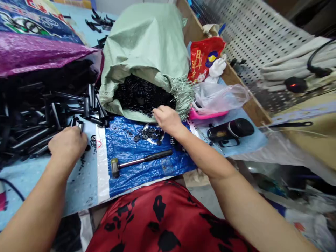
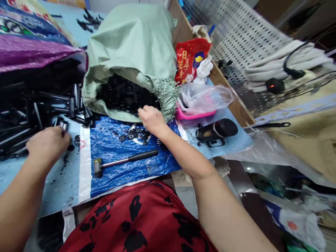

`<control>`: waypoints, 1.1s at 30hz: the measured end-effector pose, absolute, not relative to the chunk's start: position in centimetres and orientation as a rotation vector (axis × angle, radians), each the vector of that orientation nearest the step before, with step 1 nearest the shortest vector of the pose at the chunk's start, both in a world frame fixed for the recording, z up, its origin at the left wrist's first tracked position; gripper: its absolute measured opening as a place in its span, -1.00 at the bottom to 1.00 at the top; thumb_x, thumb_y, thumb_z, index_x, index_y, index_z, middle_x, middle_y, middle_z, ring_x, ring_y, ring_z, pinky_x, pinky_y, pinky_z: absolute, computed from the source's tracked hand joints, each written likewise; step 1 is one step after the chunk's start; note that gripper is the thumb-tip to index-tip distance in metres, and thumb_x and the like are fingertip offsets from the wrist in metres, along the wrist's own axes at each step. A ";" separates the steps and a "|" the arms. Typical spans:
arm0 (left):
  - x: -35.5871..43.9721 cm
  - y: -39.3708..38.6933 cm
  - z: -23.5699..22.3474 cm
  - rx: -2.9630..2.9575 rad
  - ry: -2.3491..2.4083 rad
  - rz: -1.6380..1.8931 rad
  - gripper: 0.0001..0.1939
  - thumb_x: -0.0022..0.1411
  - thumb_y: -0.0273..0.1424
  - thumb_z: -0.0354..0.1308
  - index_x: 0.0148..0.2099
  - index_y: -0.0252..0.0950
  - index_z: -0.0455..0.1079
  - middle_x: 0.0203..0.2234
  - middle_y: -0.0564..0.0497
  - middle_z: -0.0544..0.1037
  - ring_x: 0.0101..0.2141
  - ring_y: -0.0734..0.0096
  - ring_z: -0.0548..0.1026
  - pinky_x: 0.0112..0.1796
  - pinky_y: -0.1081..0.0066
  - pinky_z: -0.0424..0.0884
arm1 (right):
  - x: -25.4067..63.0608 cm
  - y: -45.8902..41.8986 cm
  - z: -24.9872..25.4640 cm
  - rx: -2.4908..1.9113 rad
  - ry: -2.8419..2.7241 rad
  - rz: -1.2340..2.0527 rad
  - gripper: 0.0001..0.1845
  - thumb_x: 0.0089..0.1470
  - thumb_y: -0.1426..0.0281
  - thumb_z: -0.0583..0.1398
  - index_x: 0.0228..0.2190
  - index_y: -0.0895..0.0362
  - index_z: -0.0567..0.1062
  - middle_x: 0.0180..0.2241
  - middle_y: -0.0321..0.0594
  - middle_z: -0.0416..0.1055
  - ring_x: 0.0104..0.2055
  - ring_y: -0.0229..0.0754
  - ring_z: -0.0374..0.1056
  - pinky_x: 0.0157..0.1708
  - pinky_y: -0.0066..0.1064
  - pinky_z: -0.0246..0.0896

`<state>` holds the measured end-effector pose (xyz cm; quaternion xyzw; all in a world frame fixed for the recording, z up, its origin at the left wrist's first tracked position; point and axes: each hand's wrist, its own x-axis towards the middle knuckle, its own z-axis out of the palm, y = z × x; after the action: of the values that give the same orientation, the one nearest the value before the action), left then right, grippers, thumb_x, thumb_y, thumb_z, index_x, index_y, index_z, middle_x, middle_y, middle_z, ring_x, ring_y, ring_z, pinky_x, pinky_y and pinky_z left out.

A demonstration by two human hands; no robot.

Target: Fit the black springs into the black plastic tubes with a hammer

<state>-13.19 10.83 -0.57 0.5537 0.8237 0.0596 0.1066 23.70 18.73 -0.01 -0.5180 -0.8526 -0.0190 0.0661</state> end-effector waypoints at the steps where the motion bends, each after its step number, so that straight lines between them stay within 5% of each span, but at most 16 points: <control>1: -13.2 10.5 -0.5 1.633 2.422 0.186 -0.67 0.15 -0.21 0.21 -0.51 -0.29 0.23 -0.55 0.05 0.11 -0.51 0.45 -0.10 -0.33 0.39 -0.15 | 23.6 20.4 0.3 -1.624 -2.623 -0.107 -0.58 0.41 0.41 -0.04 -0.05 0.23 0.60 -0.08 0.07 0.48 -0.07 -0.09 0.36 -0.10 -0.30 0.21; 8: -12.7 7.1 0.9 1.733 2.421 0.795 -0.84 0.11 -0.29 0.21 -0.40 -0.26 0.36 -0.51 0.02 0.34 -0.43 0.33 0.26 -0.36 0.41 0.03 | 21.5 26.7 0.4 -1.737 -2.945 -0.137 -0.52 0.27 0.56 -0.05 -0.01 0.28 0.60 -0.03 0.26 0.43 -0.06 0.08 0.41 -0.11 -0.16 0.29; 12: -11.6 5.7 0.5 1.129 2.053 1.275 -0.84 0.08 -0.35 0.27 -0.34 -0.26 0.34 -0.45 0.05 0.54 -0.51 0.41 0.44 -0.43 0.44 0.30 | 21.7 27.6 0.5 -1.640 -3.075 -0.157 -0.50 0.28 0.57 -0.04 0.07 0.24 0.57 0.01 0.21 0.43 0.03 0.08 0.40 0.00 -0.12 0.32; 18: -8.7 5.3 -0.4 0.692 1.614 1.565 -0.69 0.03 -0.37 0.41 -0.24 -0.28 0.35 -0.59 0.17 0.44 -0.66 0.56 0.27 -0.64 0.54 0.12 | 21.8 26.7 1.6 -1.396 -3.161 -0.143 -0.53 0.33 0.53 -0.05 0.12 0.19 0.50 0.29 0.14 0.24 0.27 0.19 0.22 0.16 -0.03 0.20; 24: -7.2 3.8 0.3 0.505 1.473 1.502 -0.44 -0.16 -0.28 0.56 -0.20 -0.27 0.33 -0.55 0.10 0.52 -0.64 0.51 0.38 -0.61 0.53 0.25 | 21.9 25.2 2.0 -1.316 -3.164 -0.128 -0.55 0.41 0.43 -0.14 0.11 0.26 0.41 -0.01 0.10 0.45 -0.01 0.01 0.36 0.07 -0.15 0.18; 29: -6.8 2.1 -0.1 0.518 1.382 1.419 -0.46 -0.02 -0.18 0.52 -0.12 -0.21 0.31 -0.57 0.11 0.53 -0.68 0.50 0.34 -0.63 0.53 0.25 | 21.8 20.4 1.7 -1.184 -2.581 0.771 -0.61 0.38 0.21 0.05 0.05 0.23 0.38 -0.09 -0.02 0.46 -0.10 -0.14 0.39 0.02 -0.26 0.31; 33: -5.5 1.7 -0.6 0.539 1.353 1.361 -0.38 -0.03 -0.13 0.52 -0.04 -0.21 0.31 -0.50 0.07 0.60 -0.67 0.48 0.38 -0.61 0.51 0.29 | 19.3 14.4 0.4 -1.095 -1.517 1.880 -0.33 0.34 -0.18 -0.05 -0.02 0.17 0.35 -0.32 -0.24 0.38 -0.37 -0.32 0.33 -0.28 -0.42 0.35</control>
<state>-5.48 1.74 -0.59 0.2269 0.5698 0.5732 0.5434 19.30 14.36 0.38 -0.4004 -0.5550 0.6878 0.2419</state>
